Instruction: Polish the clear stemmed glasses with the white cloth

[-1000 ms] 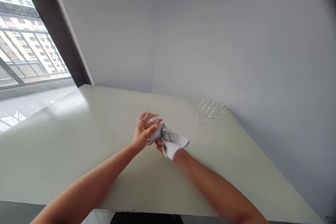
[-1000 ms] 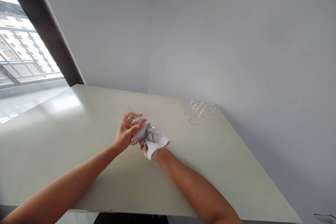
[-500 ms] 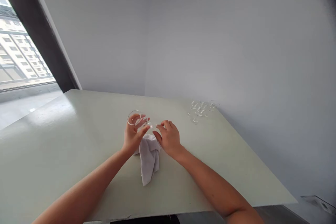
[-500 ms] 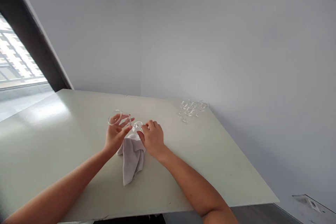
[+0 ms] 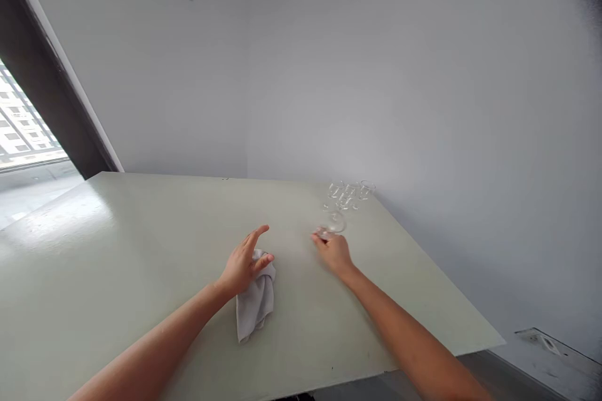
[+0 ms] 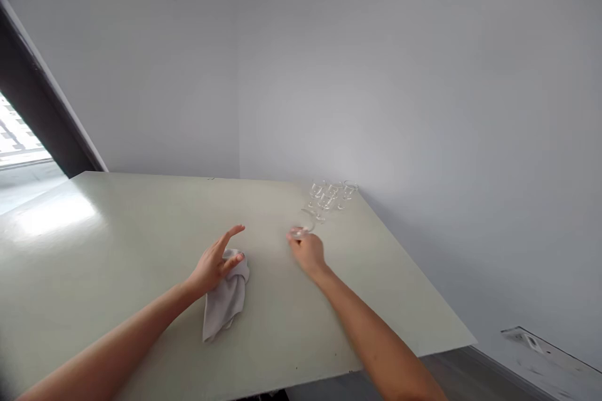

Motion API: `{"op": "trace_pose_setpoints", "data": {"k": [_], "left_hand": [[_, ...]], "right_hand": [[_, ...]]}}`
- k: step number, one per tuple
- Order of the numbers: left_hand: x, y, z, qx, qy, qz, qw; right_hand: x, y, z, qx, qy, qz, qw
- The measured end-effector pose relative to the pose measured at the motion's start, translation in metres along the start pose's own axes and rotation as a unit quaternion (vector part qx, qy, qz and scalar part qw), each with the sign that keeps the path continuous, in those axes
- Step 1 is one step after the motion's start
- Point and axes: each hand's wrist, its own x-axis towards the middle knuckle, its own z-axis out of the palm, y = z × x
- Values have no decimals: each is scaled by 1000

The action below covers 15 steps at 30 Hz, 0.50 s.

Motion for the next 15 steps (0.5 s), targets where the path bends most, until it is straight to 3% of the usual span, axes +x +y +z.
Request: {"op": "trace_pose_setpoints", "data": {"k": [3, 8, 15], "left_hand": [[4, -15, 3, 10, 23, -54, 998], [7, -29, 6, 32, 42, -93, 994], [9, -34, 4, 16, 45, -109, 993]], "right_hand": [[13, 50, -26, -10, 71, 130, 989], [42, 110, -56, -60, 98, 223, 968], [76, 141, -44, -99, 64, 303, 946]]}}
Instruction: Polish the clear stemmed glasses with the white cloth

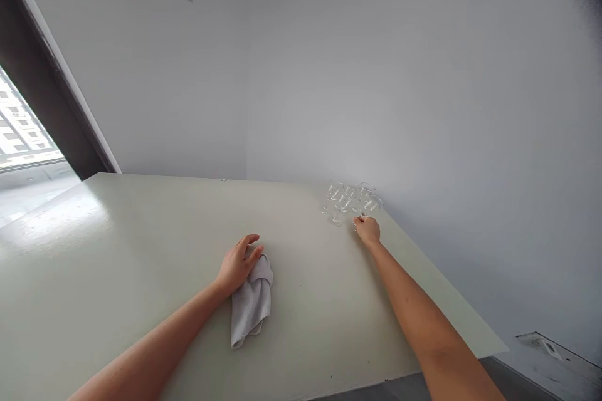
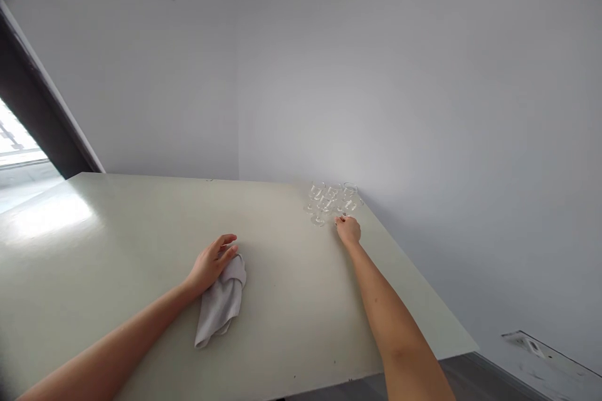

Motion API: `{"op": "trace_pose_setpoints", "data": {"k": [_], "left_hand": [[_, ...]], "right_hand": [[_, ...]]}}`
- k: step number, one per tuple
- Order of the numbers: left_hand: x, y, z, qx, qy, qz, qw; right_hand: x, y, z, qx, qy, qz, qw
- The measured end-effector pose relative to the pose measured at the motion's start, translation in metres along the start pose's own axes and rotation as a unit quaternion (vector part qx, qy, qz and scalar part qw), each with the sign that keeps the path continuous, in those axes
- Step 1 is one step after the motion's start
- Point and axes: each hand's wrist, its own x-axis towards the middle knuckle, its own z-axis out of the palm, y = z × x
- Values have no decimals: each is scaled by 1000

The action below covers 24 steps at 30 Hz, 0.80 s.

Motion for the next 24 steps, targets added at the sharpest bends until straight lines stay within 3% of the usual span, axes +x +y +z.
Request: {"op": "trace_pose_setpoints", "data": {"k": [8, 15, 18, 20, 24], "left_hand": [[4, -7, 1, -65, 20, -23, 997], [8, -7, -2, -171, 56, -62, 982], [9, -5, -1, -202, 74, -81, 973], [10, -6, -1, -213, 85, -86, 969], [10, -9, -1, -226, 92, -84, 966]], "right_hand": [[13, -9, 11, -45, -22, 22, 998], [-10, -5, -8, -43, -13, -15, 999], [-47, -16, -14, -21, 13, -40, 999], [-86, -38, -13, 43, 3, -127, 991], [-183, -100, -2, 178, -155, -368, 899]]}}
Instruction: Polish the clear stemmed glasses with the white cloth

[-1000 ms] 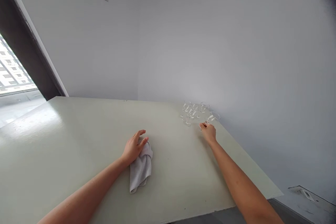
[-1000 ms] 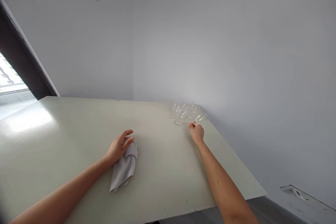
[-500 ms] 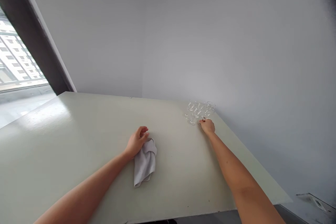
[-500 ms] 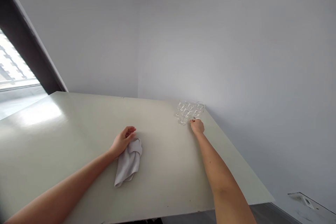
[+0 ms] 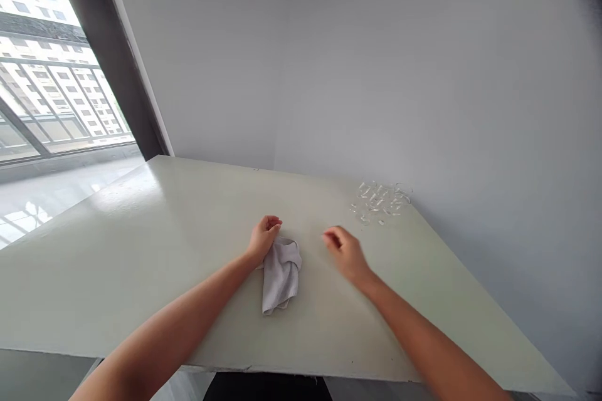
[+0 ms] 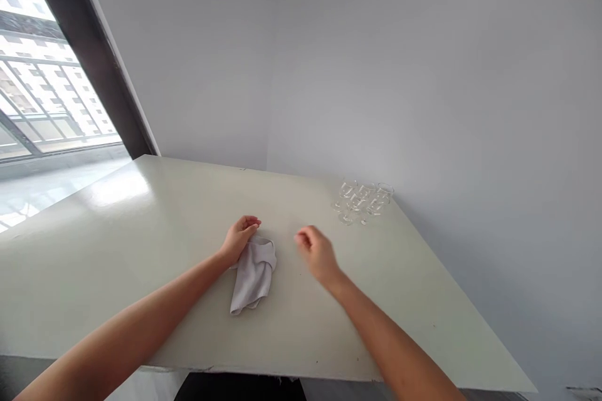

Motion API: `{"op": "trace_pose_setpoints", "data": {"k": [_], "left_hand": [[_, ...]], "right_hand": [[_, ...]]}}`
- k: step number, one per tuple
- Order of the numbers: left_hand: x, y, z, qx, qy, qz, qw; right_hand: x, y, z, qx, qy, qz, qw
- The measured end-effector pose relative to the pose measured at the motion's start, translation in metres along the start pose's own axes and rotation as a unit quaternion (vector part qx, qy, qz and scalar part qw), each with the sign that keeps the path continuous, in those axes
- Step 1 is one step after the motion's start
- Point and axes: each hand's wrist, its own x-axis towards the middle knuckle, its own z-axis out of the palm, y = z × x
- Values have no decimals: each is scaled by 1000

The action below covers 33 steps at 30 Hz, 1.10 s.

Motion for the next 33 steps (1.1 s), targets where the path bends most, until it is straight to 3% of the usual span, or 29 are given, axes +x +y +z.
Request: {"op": "trace_pose_setpoints", "data": {"k": [2, 4, 6, 9, 12, 17, 20, 22, 24, 26, 29, 33], "left_hand": [[1, -1, -2, -8, 1, -6, 1000], [1, -2, -4, -15, 1, -15, 1000], [2, -2, -4, -19, -2, -18, 1000], [4, -5, -5, -20, -9, -10, 1000], [6, -6, -5, -17, -15, -9, 1000], [6, -7, -7, 4, -23, -32, 999], [8, -8, -7, 13, -25, -28, 999], [9, -10, -7, 14, -25, -24, 999], [10, -11, -6, 14, -21, -26, 999], [10, -11, -6, 16, -19, -27, 999], [10, -9, -6, 19, -22, -26, 999], [8, -7, -6, 35, -26, -21, 999]], "right_hand": [[-9, -38, 30, 20, -77, -91, 993], [-15, -59, 56, -5, -112, -136, 984], [-18, -62, 74, -50, -126, -153, 979], [-18, -45, 84, -119, -140, -160, 970], [-17, -19, 66, -142, -138, -141, 970], [-20, 16, 3, -112, -137, -20, 984], [-11, 38, -30, 5, -65, 66, 996], [3, 58, -44, 70, 38, 132, 988], [22, 82, -52, 148, 145, 225, 952], [41, 105, -55, 193, 191, 285, 919], [63, 129, -51, 208, 194, 319, 904], [77, 133, -40, 196, 184, 325, 907]]}}
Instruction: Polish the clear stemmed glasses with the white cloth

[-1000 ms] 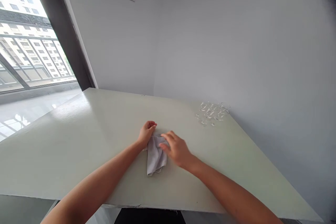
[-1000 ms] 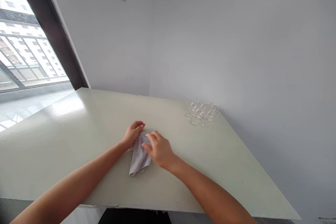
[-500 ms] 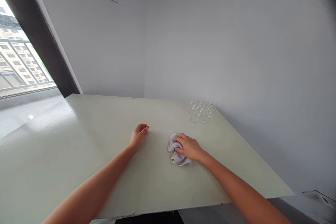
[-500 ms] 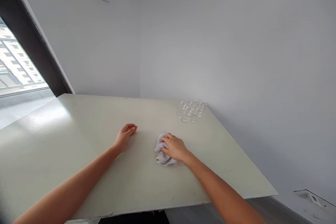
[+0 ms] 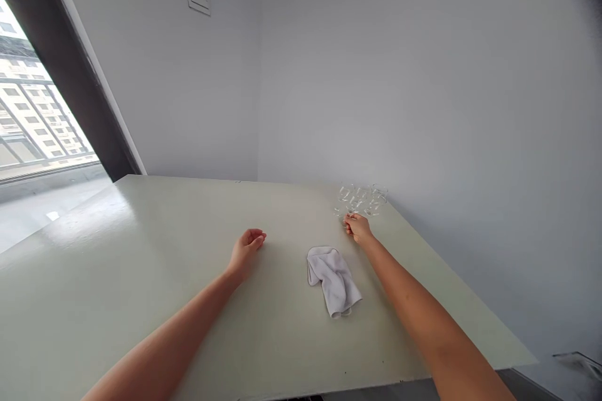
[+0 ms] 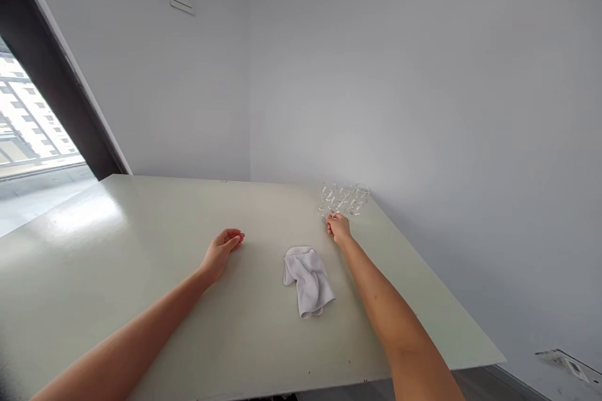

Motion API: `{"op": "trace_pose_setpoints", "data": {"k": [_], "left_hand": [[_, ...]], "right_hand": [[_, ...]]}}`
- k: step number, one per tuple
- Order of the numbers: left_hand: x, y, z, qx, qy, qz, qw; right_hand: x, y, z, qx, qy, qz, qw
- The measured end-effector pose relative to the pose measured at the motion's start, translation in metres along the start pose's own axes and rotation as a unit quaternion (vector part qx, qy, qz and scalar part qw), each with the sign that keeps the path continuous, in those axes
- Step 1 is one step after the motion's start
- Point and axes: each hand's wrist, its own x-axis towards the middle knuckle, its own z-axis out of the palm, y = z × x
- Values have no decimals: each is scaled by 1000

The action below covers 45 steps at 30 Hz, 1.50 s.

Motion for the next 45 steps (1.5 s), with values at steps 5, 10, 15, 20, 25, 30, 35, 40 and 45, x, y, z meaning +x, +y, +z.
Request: {"op": "trace_pose_setpoints", "data": {"k": [5, 10, 15, 20, 25, 30, 35, 40, 45], "left_hand": [[-7, 4, 4, 79, -20, 34, 996], [-14, 13, 9, 118, -54, 48, 990], [-17, 24, 6, 140, -6, 132, 981], [-15, 32, 5, 144, 46, 115, 982], [17, 33, -8, 83, 59, 78, 992], [67, 35, -68, 111, 138, 41, 983], [97, 34, -129, 145, 207, 20, 967], [119, 29, -152, 166, 250, 7, 954], [134, 24, -155, 185, 265, 1, 946]], "right_hand": [[-29, -15, 35, -44, -54, -64, 995], [-93, -36, 99, -78, -203, -148, 965], [-144, -53, 139, -119, -324, -260, 902], [-154, -56, 144, -165, -343, -284, 880], [-135, -48, 134, -147, -326, -260, 897], [-86, -25, 93, -131, -210, -196, 949], [-44, 3, 35, -104, -104, -133, 980], [-24, 19, 0, -57, -52, -76, 994], [-13, 23, -7, -24, -20, -51, 998]]}}
